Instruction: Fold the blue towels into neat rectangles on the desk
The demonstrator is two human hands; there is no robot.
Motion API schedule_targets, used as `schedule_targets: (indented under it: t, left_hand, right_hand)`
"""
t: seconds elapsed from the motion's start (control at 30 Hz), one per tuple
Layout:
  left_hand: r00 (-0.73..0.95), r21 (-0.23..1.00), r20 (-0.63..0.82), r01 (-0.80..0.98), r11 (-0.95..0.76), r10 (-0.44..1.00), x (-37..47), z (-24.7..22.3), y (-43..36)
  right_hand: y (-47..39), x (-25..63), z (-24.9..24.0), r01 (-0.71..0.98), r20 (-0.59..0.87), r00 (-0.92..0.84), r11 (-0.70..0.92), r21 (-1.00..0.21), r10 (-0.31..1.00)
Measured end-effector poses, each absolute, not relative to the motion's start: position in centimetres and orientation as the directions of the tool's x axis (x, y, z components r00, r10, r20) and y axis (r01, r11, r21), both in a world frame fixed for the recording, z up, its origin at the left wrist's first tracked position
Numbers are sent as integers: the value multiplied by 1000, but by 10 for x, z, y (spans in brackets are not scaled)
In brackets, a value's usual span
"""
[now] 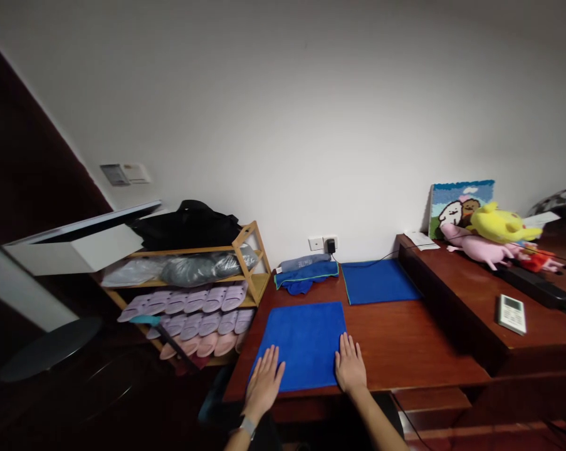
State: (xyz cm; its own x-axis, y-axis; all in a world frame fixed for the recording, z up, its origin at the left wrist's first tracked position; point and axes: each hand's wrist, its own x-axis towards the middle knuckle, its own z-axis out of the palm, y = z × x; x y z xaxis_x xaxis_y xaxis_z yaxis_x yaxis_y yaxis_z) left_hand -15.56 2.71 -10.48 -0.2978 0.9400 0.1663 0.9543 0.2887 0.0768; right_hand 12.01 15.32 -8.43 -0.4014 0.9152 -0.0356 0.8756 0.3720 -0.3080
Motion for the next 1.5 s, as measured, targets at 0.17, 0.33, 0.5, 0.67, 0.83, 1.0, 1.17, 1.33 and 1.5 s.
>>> schedule_targets:
  t: [0.17,0.33,0.5,0.67,0.83,1.0,1.17,1.33,1.5]
  left_hand:
    - [-366,36,221,929,367,904,-190,-118,-5]
    - [-365,42,226,930,365,903,-187,-118,-5]
    - [-366,61,195,930,361,910,-190,-110,-4]
    - [-247,106,276,968,226,929,-131,-91,26]
    - [34,197,155,978,-65,987,-19,-86,76]
    - [49,205,154,976,-80,987,-9,-96,76]
    - [-178,128,217,980,153,960,-98,-106,18]
    - [-278,113,301,960,255,912,-157,-113,-33]
    - [-275,136,308,960,244,911,-160,-119,-38]
  right_hand:
    - [150,120,-85,879,-37,-392,362,-310,919]
    - [129,129,-95,862,24,-404,390,-323,914]
    - [112,137,-106,846,82,-415,418,-332,906]
    - [110,137,-108,832,129,-424,442,-336,896]
    - [112,139,-113,816,157,-442,469,-338,883]
    - [115,139,-120,818,162,-440,469,-333,883]
    - [113,139,-123,821,192,-417,459,-340,888]
    - [109,139,-117,839,123,-426,442,-317,896]
    - [122,133,-98,861,89,-404,412,-300,910]
